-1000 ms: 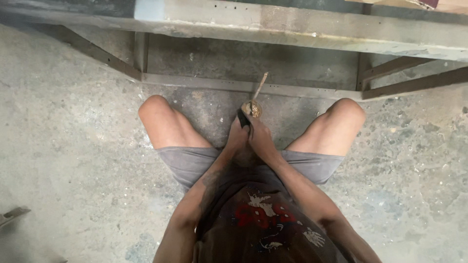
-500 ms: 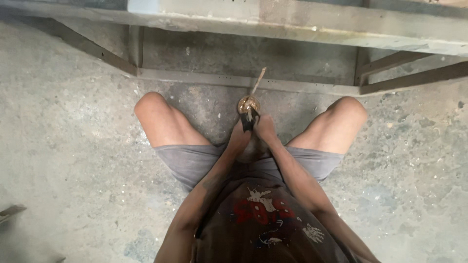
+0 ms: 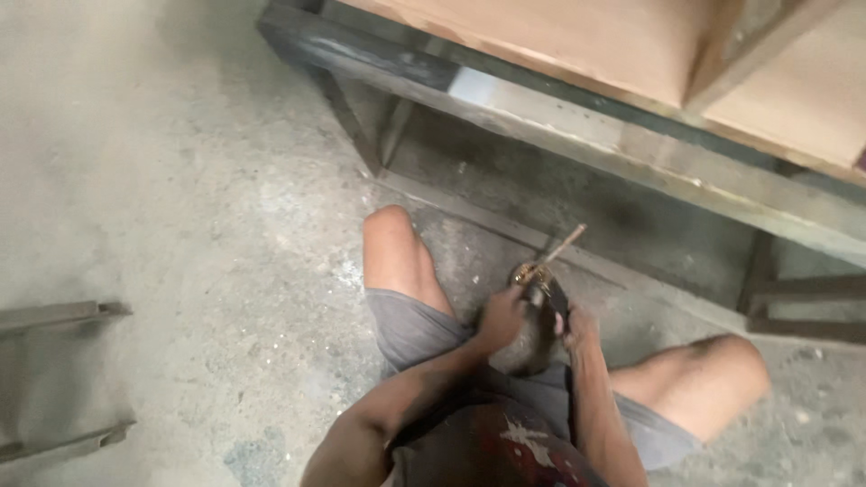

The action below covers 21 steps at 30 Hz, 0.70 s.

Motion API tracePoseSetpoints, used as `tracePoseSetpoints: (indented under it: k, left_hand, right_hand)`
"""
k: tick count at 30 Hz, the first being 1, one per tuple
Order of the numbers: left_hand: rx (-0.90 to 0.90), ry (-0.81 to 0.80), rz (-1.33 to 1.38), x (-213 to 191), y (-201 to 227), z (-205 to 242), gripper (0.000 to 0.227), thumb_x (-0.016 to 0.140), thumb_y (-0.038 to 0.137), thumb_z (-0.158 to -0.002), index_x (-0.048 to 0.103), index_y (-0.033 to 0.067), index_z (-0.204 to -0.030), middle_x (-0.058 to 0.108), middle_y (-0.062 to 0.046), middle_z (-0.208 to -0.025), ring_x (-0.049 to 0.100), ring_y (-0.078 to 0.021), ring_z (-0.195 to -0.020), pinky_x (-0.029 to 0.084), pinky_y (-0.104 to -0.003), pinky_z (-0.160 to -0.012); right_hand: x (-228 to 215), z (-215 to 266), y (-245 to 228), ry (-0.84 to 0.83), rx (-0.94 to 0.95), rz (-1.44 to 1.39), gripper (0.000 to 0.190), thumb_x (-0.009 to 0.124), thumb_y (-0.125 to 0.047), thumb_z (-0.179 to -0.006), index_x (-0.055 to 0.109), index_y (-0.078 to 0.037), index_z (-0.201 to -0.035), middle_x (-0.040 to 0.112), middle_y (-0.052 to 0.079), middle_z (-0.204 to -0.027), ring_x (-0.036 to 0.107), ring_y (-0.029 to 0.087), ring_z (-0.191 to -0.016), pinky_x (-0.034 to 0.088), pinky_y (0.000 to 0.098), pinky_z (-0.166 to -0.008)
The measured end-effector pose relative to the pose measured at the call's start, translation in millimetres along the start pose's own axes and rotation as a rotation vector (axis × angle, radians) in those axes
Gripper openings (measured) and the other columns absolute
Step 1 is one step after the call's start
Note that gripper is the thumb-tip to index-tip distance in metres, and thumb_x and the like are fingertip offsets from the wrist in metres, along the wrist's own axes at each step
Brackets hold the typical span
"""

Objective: The person sits on the floor and uses a putty knife to apply wood filler to the edges and joints of a wooden furniture frame. They then use a sanding block to smooth the applied filler and the surrounding wood surfaces.

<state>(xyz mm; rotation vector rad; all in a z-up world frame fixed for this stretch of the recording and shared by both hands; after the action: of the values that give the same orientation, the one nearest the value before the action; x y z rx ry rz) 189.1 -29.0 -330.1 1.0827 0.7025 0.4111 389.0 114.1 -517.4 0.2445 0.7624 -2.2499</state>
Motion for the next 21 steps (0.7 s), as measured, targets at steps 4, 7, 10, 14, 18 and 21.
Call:
tracePoseSetpoints:
  k: [4, 7, 10, 14, 18, 21]
  left_hand:
    - [0.057, -0.033, -0.024, 38.5, -3.1, -35.6, 0.017, 0.055, 0.012, -0.095, 0.061, -0.0031, -0.099, 0.065, -0.025, -0.088, 0.065, -0.0380, -0.081, 0.050, -0.046, -0.071]
    - [-0.098, -0.055, 0.057, 62.0, -62.9, -65.8, 0.020, 0.058, 0.014, -0.096, 0.063, -0.0017, -0.107, 0.066, -0.020, -0.096, 0.066, -0.0358, -0.089, 0.052, -0.045, -0.075]
    - [-0.236, -0.028, 0.089, 46.5, -74.1, -66.1, 0.037, 0.061, 0.025, -0.097, 0.059, 0.0016, -0.125, 0.064, -0.022, -0.115, 0.063, -0.0375, -0.108, 0.051, -0.049, -0.087]
    - [-0.370, 0.041, 0.041, 20.9, -68.0, -60.9, 0.045, 0.061, 0.024, -0.102, 0.053, 0.0037, -0.141, 0.060, -0.025, -0.135, 0.057, -0.0406, -0.132, 0.048, -0.052, -0.105]
    - [-0.207, 0.094, 0.320, 35.6, -104.1, -98.2, 0.039, 0.059, 0.017, -0.102, 0.051, -0.0010, -0.136, 0.055, -0.030, -0.135, 0.049, -0.0467, -0.135, 0.042, -0.052, -0.111]
    - [-0.244, 0.088, 0.326, 25.3, -98.1, -94.9, 0.042, 0.052, 0.022, -0.103, 0.049, 0.0021, -0.140, 0.054, -0.026, -0.138, 0.050, -0.0443, -0.134, 0.042, -0.052, -0.112]
  right_hand:
    - [16.5, -40.8, 10.9, -0.209, -0.282, 0.136, 0.041, 0.045, -0.040, -0.105, 0.057, -0.001, -0.101, 0.049, 0.007, -0.076, 0.053, 0.022, -0.062, 0.046, 0.0337, -0.057]
    - [3.6, 63.3, -39.3, -0.241, 0.016, -0.473, 0.026, 0.044, -0.019, -0.110, 0.045, 0.000, -0.092, 0.032, -0.003, -0.067, 0.040, 0.009, -0.048, 0.037, 0.0227, -0.047]
    - [-14.4, 111.7, -81.1, -0.113, -0.046, -0.444, 0.024, 0.046, -0.018, -0.109, 0.048, 0.001, -0.095, 0.038, 0.002, -0.070, 0.044, 0.013, -0.052, 0.040, 0.0279, -0.050]
    - [-21.2, 37.3, -65.2, 0.031, -0.135, -0.236, 0.014, 0.048, -0.019, -0.105, 0.053, -0.010, -0.094, 0.046, 0.006, -0.073, 0.046, 0.019, -0.060, 0.040, 0.0400, -0.057]
    - [-5.3, 20.2, -61.6, 0.046, -0.140, -0.270, 0.017, 0.049, -0.016, -0.103, 0.054, -0.008, -0.090, 0.046, 0.008, -0.072, 0.046, 0.020, -0.060, 0.041, 0.0411, -0.058]
    - [9.5, -15.5, -46.4, 0.037, -0.123, -0.309, 0.020, 0.050, -0.013, -0.100, 0.056, -0.004, -0.083, 0.048, 0.010, -0.069, 0.046, 0.022, -0.060, 0.043, 0.0426, -0.059]
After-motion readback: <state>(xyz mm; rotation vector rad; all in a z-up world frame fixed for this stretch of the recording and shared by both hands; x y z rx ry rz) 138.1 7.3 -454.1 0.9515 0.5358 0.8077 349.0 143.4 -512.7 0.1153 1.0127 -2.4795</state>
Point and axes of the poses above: each hand's wrist, its own z-axis away from the middle knuckle, its own x-axis out of the palm, y = z × x, the point moved 10 cm from there along -z, towards the middle knuckle
